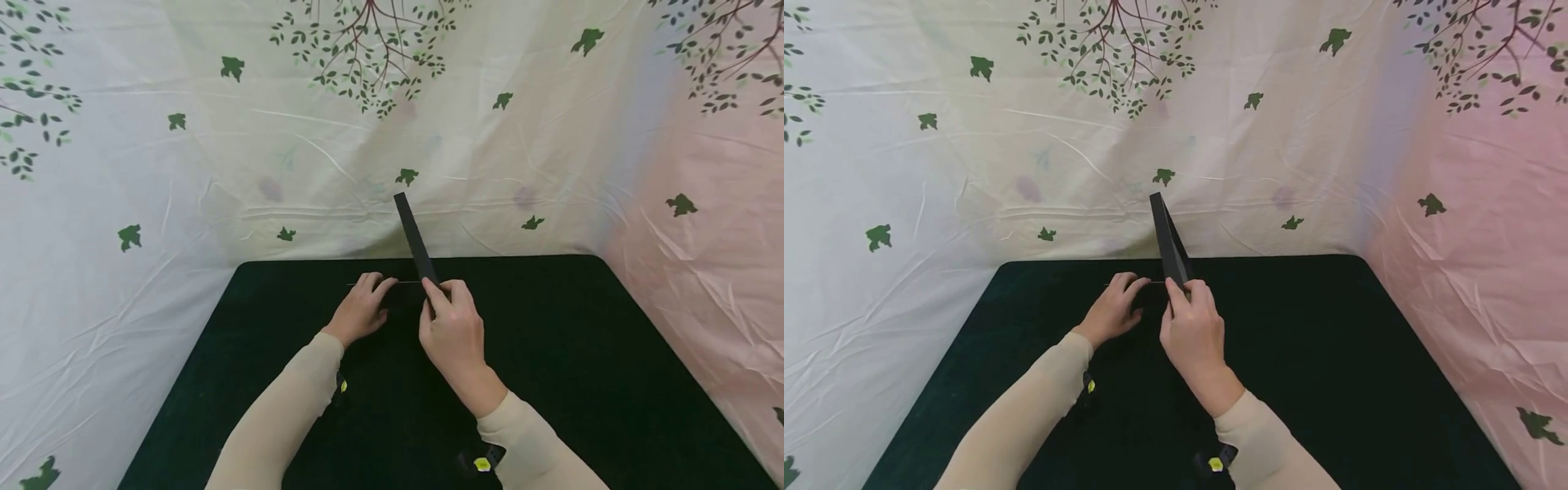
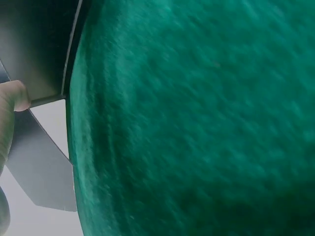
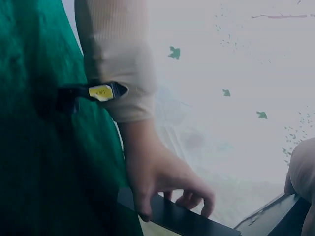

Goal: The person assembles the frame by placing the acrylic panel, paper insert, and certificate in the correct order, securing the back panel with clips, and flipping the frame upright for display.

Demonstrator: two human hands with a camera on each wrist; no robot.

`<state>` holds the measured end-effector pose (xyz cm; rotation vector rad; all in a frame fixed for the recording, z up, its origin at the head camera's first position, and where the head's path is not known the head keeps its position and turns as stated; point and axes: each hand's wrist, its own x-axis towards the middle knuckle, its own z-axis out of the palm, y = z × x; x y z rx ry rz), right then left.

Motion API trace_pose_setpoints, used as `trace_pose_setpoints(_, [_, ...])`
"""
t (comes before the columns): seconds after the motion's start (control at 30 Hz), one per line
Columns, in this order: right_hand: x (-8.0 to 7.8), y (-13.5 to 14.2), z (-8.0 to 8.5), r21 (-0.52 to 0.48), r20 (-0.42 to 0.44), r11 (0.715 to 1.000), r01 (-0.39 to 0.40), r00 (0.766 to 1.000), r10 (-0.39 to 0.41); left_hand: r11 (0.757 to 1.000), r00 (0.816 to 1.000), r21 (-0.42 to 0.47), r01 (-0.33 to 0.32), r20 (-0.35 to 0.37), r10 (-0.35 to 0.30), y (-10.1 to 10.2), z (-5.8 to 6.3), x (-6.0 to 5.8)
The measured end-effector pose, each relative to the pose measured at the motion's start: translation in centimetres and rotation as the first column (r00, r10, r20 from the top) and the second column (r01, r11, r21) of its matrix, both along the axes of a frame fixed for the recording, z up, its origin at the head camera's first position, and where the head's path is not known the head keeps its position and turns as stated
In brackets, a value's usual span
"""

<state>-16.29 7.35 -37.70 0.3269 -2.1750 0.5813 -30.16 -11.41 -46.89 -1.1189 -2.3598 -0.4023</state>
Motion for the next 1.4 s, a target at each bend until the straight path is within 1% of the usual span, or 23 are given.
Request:
trace_pose_setpoints(0.13, [0.3, -0.7, -0.2, -0.025, 0.035, 0.998, -0.054, 0.998, 0.055, 1.0, 1.0, -0.01, -0.015, 0.0, 0.015, -0.5, -0.6, 0.1])
trace_pose_setpoints(0.3, [0.8, -0.6, -0.4, -0.066, 0.093, 0.992, -0.104, 0.99, 0.11, 1.0, 1.0, -0.009, -0.025, -0.008, 0.025, -0.8, -1.1, 0.3])
trace_pose_setpoints(0.4, [1.0, -0.2, -0.5, -0.074, 0.142, 0.989, -0.131, 0.98, 0.14, 0.999, 0.999, -0.019, -0.05, 0.008, 0.05, -1.1, -0.9, 0.6])
trace_pose_setpoints(0.5, [1.3, 0.6, -0.8, -0.071, 0.206, 0.982, -0.175, 0.961, 0.186, 0.998, 0.997, -0.012, -0.064, 0.034, 0.064, -1.5, -0.4, 1.3])
trace_pose_setpoints(0.57, [1.6, 1.6, -1.0, -0.077, 0.245, 0.972, -0.224, 0.94, 0.236, 0.998, 0.997, 0.006, -0.064, 0.054, 0.063, -1.6, 0.3, 2.1])
trace_pose_setpoints(0.63, [1.8, 3.0, -1.4, -0.098, 0.276, 0.952, -0.289, 0.911, 0.305, 0.998, 0.997, 0.042, -0.048, 0.069, 0.045, -1.5, 1.3, 3.2])
trace_pose_setpoints(0.73, [1.9, 5.6, -2.0, -0.133, 0.297, 0.924, -0.358, 0.875, 0.382, 0.994, 0.994, 0.109, -0.027, 0.105, 0.015, -1.0, 3.6, 5.7])
trace_pose_setpoints(0.8, [1.8, 7.5, -2.4, -0.149, 0.294, 0.914, -0.378, 0.865, 0.406, 0.987, 0.99, 0.161, -0.002, 0.137, -0.021, -0.4, 5.1, 7.5])
trace_pose_setpoints(0.87, [1.7, 9.1, -2.6, -0.159, 0.284, 0.91, -0.383, 0.865, 0.414, 0.978, 0.984, 0.207, 0.016, 0.169, -0.052, 0.3, 6.6, 9.4])
trace_pose_setpoints(0.9, [1.6, 9.7, -2.6, -0.162, 0.283, 0.909, -0.383, 0.865, 0.415, 0.973, 0.981, 0.231, 0.024, 0.183, -0.068, 0.7, 7.2, 10.3])
trace_pose_setpoints(0.97, [1.5, 10.7, -2.6, -0.168, 0.286, 0.908, -0.384, 0.863, 0.417, 0.959, 0.971, 0.282, 0.027, 0.22, -0.092, 1.7, 8.0, 11.7])
trace_pose_setpoints(1.03, [1.5, 11.1, -2.5, -0.176, 0.291, 0.906, -0.386, 0.859, 0.422, 0.946, 0.965, 0.325, 0.017, 0.241, -0.1, 2.8, 8.5, 12.9])
trace_pose_setpoints(1.13, [1.4, 11.4, -2.6, -0.2, 0.291, 0.901, -0.385, 0.855, 0.429, 0.923, 0.956, 0.383, -0.024, 0.279, -0.091, 4.7, 8.6, 13.9])
trace_pose_setpoints(1.27, [1.4, 11.4, -3.0, -0.222, 0.294, 0.895, -0.386, 0.849, 0.439, 0.893, 0.949, 0.438, -0.101, 0.313, -0.046, 6.5, 8.3, 14.6])
trace_pose_setpoints(1.4, [1.4, 11.4, -3.3, -0.224, 0.315, 0.902, -0.369, 0.849, 0.425, 0.855, 0.948, 0.493, -0.162, 0.318, -0.003, 7.3, 8.2, 15.0])
